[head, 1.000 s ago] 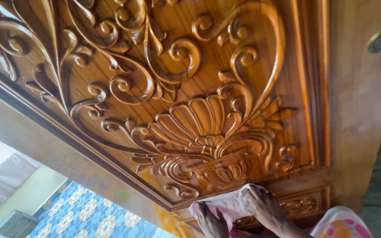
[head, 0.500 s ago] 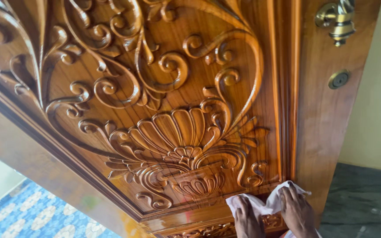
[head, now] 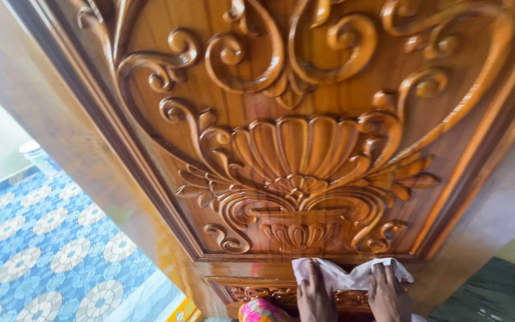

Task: The person wipes a carved wooden door with a white cloth, moving methodically across the surface and into the carved details.

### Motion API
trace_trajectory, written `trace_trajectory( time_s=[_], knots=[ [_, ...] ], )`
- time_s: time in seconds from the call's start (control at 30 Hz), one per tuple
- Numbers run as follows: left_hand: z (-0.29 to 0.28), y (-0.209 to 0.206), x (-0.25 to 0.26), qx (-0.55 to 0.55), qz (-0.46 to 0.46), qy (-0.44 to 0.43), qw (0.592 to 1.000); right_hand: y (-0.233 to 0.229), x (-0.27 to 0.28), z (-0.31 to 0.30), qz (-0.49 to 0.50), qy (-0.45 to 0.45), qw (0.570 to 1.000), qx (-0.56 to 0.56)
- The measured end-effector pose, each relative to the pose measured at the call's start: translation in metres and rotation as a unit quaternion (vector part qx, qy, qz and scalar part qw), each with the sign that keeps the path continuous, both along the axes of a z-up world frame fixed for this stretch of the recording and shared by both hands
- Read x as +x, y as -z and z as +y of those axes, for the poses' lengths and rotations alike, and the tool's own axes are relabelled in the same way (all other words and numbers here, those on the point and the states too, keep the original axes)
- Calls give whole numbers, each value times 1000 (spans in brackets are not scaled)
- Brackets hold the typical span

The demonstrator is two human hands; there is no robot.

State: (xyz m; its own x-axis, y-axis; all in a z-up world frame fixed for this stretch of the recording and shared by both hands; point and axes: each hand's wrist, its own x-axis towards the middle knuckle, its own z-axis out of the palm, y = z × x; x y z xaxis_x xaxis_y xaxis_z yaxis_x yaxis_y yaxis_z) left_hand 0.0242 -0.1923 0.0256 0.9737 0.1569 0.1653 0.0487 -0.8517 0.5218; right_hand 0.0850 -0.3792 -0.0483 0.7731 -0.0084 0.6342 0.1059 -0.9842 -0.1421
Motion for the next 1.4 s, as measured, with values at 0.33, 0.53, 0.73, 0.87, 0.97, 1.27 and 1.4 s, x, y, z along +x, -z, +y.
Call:
trace_trajectory(
  time_s=[0.33, 0.53, 0.73, 0.87, 0.97, 1.27, 1.4],
  knots=[
    [148, 4, -26, -83, -118, -162, 976, 0, -13, 126, 81, -185, 978, -60],
    [244, 5, -32, -20, -179, -222, 958, -16, -22, 227, -17, -308, 943, -123],
    [265, 22, -34, -12, -136, -235, 962, -32, -33, 289, 55, -335, 932, -124],
    [256, 25, -30, -24, -187, -215, 958, -35, -35, 290, 46, -340, 933, -111],
    [244, 23, -23, -52, -149, -250, 955, -34, -32, 274, 34, -345, 933, -101],
    [164, 32, -14, 53, -213, -169, 961, -8, -10, 187, 26, -308, 951, 2],
    [106, 22, -7, -73, -113, -161, 978, 0, 0, 130, 57, -228, 972, 15]
  ],
)
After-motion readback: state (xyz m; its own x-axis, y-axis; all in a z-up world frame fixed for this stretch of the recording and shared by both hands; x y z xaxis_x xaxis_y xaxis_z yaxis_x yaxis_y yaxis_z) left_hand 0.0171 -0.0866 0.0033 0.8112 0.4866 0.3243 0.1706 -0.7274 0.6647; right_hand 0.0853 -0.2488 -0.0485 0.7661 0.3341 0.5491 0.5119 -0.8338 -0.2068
